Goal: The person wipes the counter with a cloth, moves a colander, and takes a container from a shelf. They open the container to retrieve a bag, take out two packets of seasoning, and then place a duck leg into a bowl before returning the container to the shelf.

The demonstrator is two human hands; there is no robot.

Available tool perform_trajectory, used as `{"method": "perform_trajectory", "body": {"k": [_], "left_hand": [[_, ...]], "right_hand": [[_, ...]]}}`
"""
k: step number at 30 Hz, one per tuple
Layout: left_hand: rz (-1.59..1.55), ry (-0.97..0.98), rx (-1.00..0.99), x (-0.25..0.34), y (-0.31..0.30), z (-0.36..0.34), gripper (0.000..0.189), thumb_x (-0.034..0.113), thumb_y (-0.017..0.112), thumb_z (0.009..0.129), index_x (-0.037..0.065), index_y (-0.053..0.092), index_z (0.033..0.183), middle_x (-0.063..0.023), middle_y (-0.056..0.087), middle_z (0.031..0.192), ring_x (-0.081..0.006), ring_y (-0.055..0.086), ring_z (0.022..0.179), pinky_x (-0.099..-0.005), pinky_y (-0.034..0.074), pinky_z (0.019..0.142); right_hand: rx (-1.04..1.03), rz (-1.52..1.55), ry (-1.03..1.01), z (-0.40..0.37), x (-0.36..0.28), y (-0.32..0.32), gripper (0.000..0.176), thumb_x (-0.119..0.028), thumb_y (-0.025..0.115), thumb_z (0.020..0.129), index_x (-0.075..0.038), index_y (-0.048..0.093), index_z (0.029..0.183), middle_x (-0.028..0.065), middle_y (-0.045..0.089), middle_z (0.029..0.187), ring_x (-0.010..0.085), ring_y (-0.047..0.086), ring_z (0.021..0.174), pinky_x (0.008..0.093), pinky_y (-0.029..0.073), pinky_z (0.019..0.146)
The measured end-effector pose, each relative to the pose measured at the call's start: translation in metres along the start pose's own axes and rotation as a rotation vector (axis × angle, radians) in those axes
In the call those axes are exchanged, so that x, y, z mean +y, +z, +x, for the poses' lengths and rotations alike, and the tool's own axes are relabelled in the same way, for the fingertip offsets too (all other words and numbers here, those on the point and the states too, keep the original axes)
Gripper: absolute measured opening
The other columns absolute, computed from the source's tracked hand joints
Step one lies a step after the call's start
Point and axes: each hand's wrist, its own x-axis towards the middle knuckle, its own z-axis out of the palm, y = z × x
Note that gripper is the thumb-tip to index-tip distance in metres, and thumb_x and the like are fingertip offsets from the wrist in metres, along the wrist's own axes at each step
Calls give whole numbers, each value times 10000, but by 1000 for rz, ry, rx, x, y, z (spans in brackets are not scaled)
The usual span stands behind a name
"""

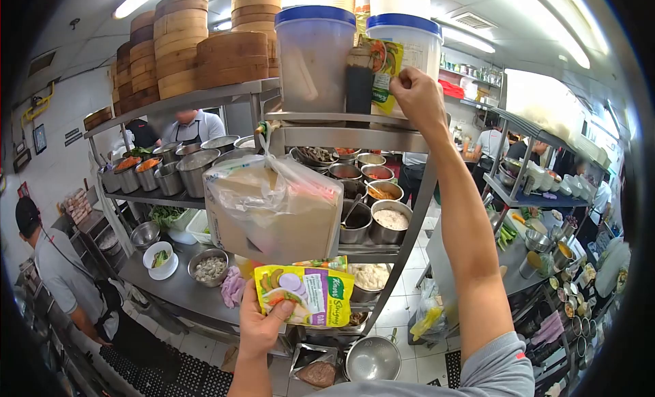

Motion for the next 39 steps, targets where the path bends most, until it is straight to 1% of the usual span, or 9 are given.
{"method": "perform_trajectory", "body": {"k": [10, 17, 20, 22, 24, 27, 33, 36, 39], "left_hand": [[70, 18, -41, 17, 11, 27, 483, 22, 673, 898, -25, 428, 1311, -103, 602, 1181, -160, 604, 1054, -312, 503, 930], [285, -114, -188, 5, 37, 50, 412, 40, 642, 924, -47, 463, 1284, -102, 608, 1145, -134, 603, 1021, -273, 495, 890], [249, -152, -232, -22, 51, 60, 332, 23, 552, 967, -23, 489, 1290, -76, 615, 1138, -119, 592, 1015, -280, 489, 896], [178, -136, -263, -44, 57, 63, 286, 83, 523, 1005, -3, 511, 1278, -58, 617, 1117, -110, 571, 1025, -282, 476, 904], [92, -246, -203, -71, 55, 55, 354, 303, 446, 1067, 18, 551, 1249, -50, 616, 1107, -109, 536, 1047, -270, 436, 934], [116, -314, -59, -94, 57, 36, 545, 465, 373, 1060, -16, 547, 1249, -76, 632, 1125, -119, 536, 1081, -262, 410, 974], [24, -269, -242, -35, 89, 48, 358, 221, 610, 988, -11, 545, 1254, -58, 648, 1086, -119, 597, 1003, -280, 482, 892], [198, -101, -136, 16, 100, 79, 357, 97, 651, 929, -14, 557, 1255, -85, 651, 1112, -135, 617, 1001, -289, 513, 848], [1224, 910, -121, 95, 95, 172, 329, 89, 624, 893, 7, 587, 1210, -178, 630, 1153, -317, 601, 1059, -429, 494, 883]], "right_hand": [[-78, 464, 191, -28, 23, -79, 163, -225, 630, 956, -64, 612, 943, -4, 617, 701, 23, 513, 585, 201, 368, 488], [-232, 529, 238, -102, 19, -113, 95, -141, 631, 953, -48, 625, 970, -48, 587, 725, -6, 482, 625, 182, 357, 523], [-433, 258, -103, -151, 5, -108, 81, -78, 635, 897, -29, 609, 957, -22, 573, 762, 50, 508, 681, 251, 436, 588], [-631, 280, 89, -205, -14, -91, 76, -80, 648, 863, -42, 588, 888, 67, 585, 713, 165, 580, 657, 316, 482, 617], [-516, -73, -100, -244, -13, -72, 88, -124, 636, 848, -71, 569, 869, 114, 625, 735, 331, 611, 718, 424, 495, 635], [-596, -90, -36, -263, 0, -66, 121, -140, 654, 849, -55, 589, 904, 119, 638, 756, 325, 615, 732, 446, 487, 666], [-506, -30, -110, -231, -21, -70, 102, -141, 666, 844, -60, 620, 887, 110, 643, 743, 324, 618, 734, 430, 496, 672], [-398, 282, -44, -191, -37, -93, 433, -128, 778, 812, -64, 625, 1212, 119, 623, 1059, 217, 634, 885, 336, 526, 716], [-53, 531, 21, -169, -14, -120, 419, -75, 691, 900, -61, 570, 1300, 54, 612, 1099, 125, 599, 946, 264, 514, 764]]}}
